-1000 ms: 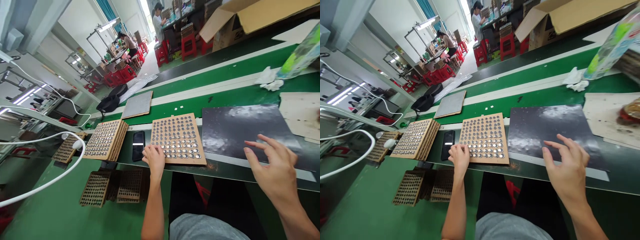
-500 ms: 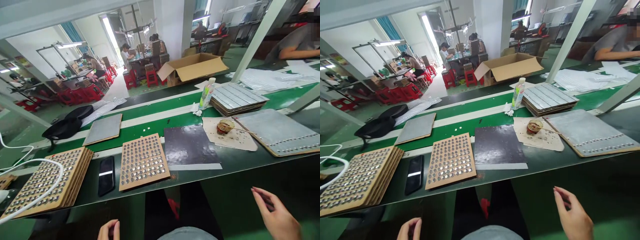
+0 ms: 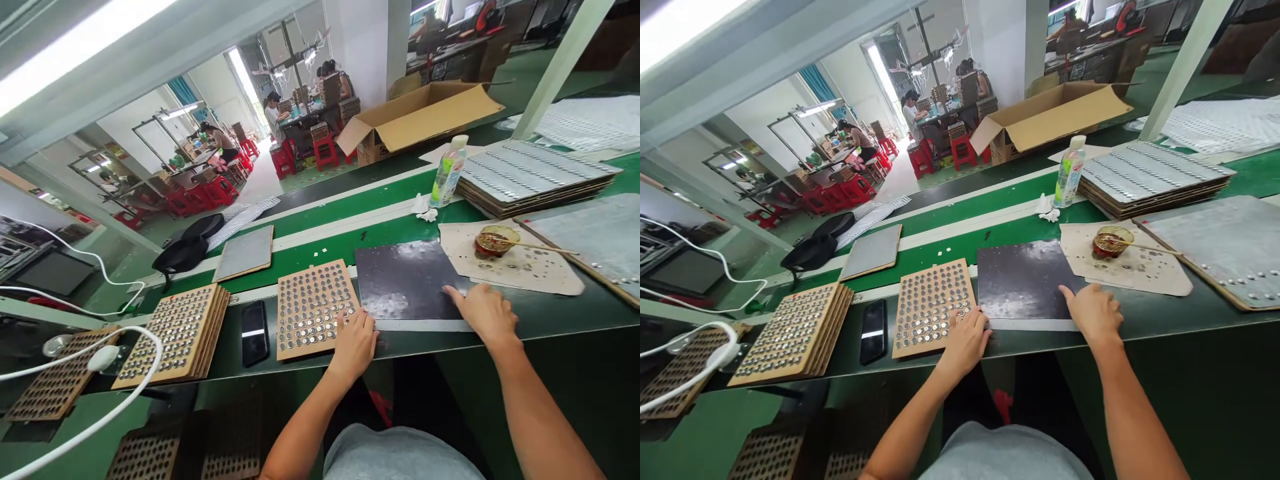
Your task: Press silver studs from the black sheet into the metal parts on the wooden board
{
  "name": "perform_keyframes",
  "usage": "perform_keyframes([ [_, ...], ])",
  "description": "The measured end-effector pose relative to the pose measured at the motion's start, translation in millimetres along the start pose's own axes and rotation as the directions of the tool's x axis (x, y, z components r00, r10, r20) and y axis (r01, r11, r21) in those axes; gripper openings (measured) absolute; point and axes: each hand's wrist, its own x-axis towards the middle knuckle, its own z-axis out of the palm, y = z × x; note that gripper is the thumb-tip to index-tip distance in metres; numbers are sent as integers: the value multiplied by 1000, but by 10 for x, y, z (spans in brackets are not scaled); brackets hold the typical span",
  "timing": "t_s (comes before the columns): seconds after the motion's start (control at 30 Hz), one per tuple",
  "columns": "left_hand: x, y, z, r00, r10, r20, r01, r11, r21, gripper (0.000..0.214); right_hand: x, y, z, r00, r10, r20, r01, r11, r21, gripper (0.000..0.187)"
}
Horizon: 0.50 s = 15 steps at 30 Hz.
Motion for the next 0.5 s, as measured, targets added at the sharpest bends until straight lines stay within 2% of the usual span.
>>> perform_keyframes([
  [0.07,-44,-80,-26,999,3,41,-4,1000,23,12,90,26,-23,998,52,27,-53,999,4,55],
  [0.17,-111,-128,-69,998,-4,67,1,999,44,18,208,65,-76,997,36,74,-38,999,31,45],
  [0.37,-134,-61,-47,998,-9,64,7,999,33,23,311,100,-191,977,5,215,-25,996,90,36],
  [0.5,-126,-16,-23,998,-36,59,38,999,-27,22,382,57,-271,938,-97,334,18,973,232,38],
])
